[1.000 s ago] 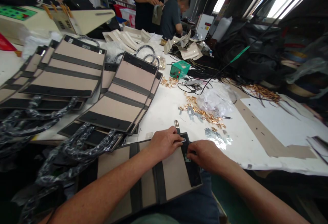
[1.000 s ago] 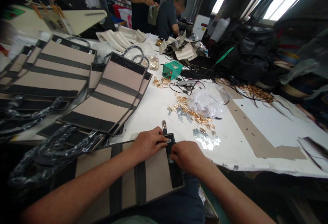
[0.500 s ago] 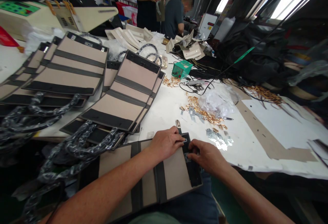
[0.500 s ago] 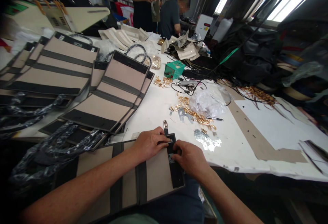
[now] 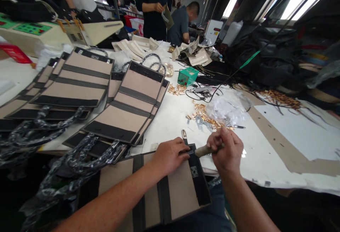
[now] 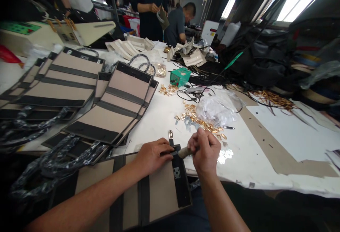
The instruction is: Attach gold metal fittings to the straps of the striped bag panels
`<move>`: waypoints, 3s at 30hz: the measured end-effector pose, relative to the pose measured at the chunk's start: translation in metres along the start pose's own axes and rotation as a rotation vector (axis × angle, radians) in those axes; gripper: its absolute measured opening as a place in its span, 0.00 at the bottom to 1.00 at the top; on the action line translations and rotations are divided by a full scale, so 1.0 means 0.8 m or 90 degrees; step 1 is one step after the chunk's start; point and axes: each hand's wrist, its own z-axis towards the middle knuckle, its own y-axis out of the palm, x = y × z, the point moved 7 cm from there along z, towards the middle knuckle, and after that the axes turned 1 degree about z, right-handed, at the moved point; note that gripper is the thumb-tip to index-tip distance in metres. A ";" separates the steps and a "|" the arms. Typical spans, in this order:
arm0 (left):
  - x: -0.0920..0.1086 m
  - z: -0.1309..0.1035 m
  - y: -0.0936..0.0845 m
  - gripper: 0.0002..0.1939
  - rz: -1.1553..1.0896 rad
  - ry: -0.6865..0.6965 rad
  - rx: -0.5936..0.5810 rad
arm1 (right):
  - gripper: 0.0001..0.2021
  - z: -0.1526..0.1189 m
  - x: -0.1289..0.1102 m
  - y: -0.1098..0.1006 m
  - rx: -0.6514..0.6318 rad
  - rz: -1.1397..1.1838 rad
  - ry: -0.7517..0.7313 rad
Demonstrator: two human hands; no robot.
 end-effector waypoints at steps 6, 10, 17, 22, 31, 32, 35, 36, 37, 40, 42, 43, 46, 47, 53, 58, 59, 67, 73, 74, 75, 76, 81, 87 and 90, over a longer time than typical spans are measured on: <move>-0.002 0.004 0.001 0.11 -0.038 -0.022 -0.017 | 0.18 0.014 0.028 -0.004 0.049 0.097 0.022; -0.002 0.003 0.000 0.13 -0.073 -0.039 -0.024 | 0.18 0.006 0.033 -0.005 0.024 0.080 0.026; -0.001 0.008 -0.006 0.06 -0.056 -0.077 -0.044 | 0.21 -0.036 0.019 0.046 -0.226 -0.198 -0.056; -0.008 0.008 -0.011 0.16 -0.031 -0.144 -0.067 | 0.21 -0.049 0.025 0.042 -0.197 -0.219 -0.045; -0.015 0.018 -0.026 0.12 0.055 -0.229 -0.172 | 0.22 -0.033 0.044 0.025 -0.134 -0.040 0.030; -0.017 0.021 -0.025 0.12 0.057 -0.234 -0.180 | 0.21 -0.033 0.042 0.026 -0.142 -0.044 0.024; -0.021 0.024 -0.022 0.13 0.067 -0.245 -0.191 | 0.22 -0.041 0.029 0.037 -0.192 -0.077 -0.022; -0.022 0.024 -0.021 0.13 0.069 -0.247 -0.195 | 0.21 -0.045 0.024 0.043 -0.218 -0.093 -0.041; -0.023 0.023 -0.020 0.14 0.070 -0.249 -0.198 | 0.21 -0.049 0.019 0.051 -0.250 -0.112 -0.060; -0.024 0.023 -0.018 0.14 0.067 -0.245 -0.212 | 0.18 -0.062 0.006 0.075 -0.350 -0.177 -0.125; -0.025 0.023 -0.018 0.14 0.064 -0.238 -0.217 | 0.16 -0.068 0.001 0.086 -0.392 -0.209 -0.168; -0.025 0.024 -0.018 0.14 0.062 -0.236 -0.217 | 0.16 -0.069 0.001 0.089 -0.405 -0.223 -0.186; -0.025 0.023 -0.020 0.14 0.061 -0.239 -0.208 | 0.15 -0.070 0.007 0.086 -0.419 -0.271 -0.218; -0.024 0.023 -0.021 0.14 0.061 -0.242 -0.202 | 0.16 -0.068 0.010 0.081 -0.404 -0.281 -0.213; -0.023 0.021 -0.024 0.13 0.064 -0.256 -0.185 | 0.19 -0.033 0.007 0.049 -0.220 -0.077 -0.065; -0.025 0.022 -0.021 0.13 0.066 -0.266 -0.193 | 0.20 -0.020 -0.008 0.056 -0.183 0.005 -0.062; -0.025 0.022 -0.021 0.13 0.067 -0.270 -0.195 | 0.21 -0.019 -0.002 0.057 -0.185 -0.028 -0.043; -0.024 0.024 -0.022 0.12 0.063 -0.275 -0.202 | 0.20 -0.026 0.014 0.047 -0.190 -0.024 -0.028; -0.026 0.022 -0.018 0.12 0.070 -0.280 -0.206 | 0.21 -0.030 0.017 0.043 -0.186 -0.036 -0.018; -0.026 0.023 -0.018 0.12 0.072 -0.277 -0.204 | 0.21 -0.029 0.016 0.042 -0.182 -0.023 -0.032; -0.027 0.024 -0.018 0.12 0.075 -0.274 -0.201 | 0.21 -0.029 0.017 0.040 -0.176 -0.010 -0.037; -0.027 0.026 -0.018 0.12 0.077 -0.271 -0.199 | 0.21 -0.029 0.019 0.038 -0.165 -0.001 -0.033; -0.010 0.019 -0.031 0.13 0.101 -0.255 -0.157 | 0.20 -0.033 0.040 0.035 -0.160 -0.034 0.005; 0.070 -0.075 -0.022 0.29 0.141 0.001 -0.009 | 0.23 -0.034 0.036 0.033 -0.170 -0.080 -0.009; 0.091 -0.120 0.028 0.50 0.136 0.095 -0.116 | 0.22 -0.034 0.036 0.034 -0.170 -0.067 0.003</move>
